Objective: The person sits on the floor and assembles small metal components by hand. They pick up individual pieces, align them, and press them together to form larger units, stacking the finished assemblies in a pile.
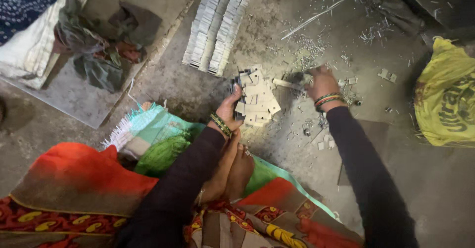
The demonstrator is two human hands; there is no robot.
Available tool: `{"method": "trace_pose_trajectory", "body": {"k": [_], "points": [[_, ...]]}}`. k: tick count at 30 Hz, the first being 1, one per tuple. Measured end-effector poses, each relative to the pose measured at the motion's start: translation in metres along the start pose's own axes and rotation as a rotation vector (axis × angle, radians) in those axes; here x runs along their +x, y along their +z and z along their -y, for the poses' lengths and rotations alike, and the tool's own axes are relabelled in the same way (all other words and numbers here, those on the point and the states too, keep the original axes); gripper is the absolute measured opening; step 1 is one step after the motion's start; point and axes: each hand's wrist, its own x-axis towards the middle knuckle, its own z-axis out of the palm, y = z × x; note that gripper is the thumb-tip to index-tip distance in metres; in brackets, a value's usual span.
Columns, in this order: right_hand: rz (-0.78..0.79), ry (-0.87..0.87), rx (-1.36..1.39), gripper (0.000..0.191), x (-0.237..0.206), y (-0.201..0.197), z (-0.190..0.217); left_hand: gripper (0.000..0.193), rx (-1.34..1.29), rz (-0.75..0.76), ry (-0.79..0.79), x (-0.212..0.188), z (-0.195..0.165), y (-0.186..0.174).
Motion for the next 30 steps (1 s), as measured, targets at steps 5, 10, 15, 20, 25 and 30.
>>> {"method": "trace_pose_trajectory", "body": {"k": [5, 10, 15, 20, 25, 30], "points": [[0.183, 0.224, -0.088, 0.067, -0.001, 0.022, 0.0, 0.062, 0.022, -0.018, 0.028, -0.003, -0.001, 0.005], [0.187, 0.305, 0.045, 0.077, -0.002, 0.016, -0.003, 0.06, 0.02, 0.015, 0.08, -0.004, -0.002, 0.012], [0.218, 0.368, 0.052, 0.079, 0.001, 0.012, 0.0, 0.064, 0.012, 0.047, 0.052, -0.006, -0.005, 0.017], [0.285, 0.357, 0.058, 0.072, -0.002, 0.006, 0.005, 0.065, 0.03, 0.013, 0.063, -0.006, -0.006, 0.019], [0.219, 0.371, 0.005, 0.08, -0.003, 0.004, 0.01, 0.065, 0.02, 0.012, 0.058, -0.007, -0.009, 0.017], [0.326, 0.399, 0.039, 0.074, 0.005, 0.003, 0.006, 0.061, -0.016, 0.05, 0.069, -0.005, -0.007, 0.016]]}}
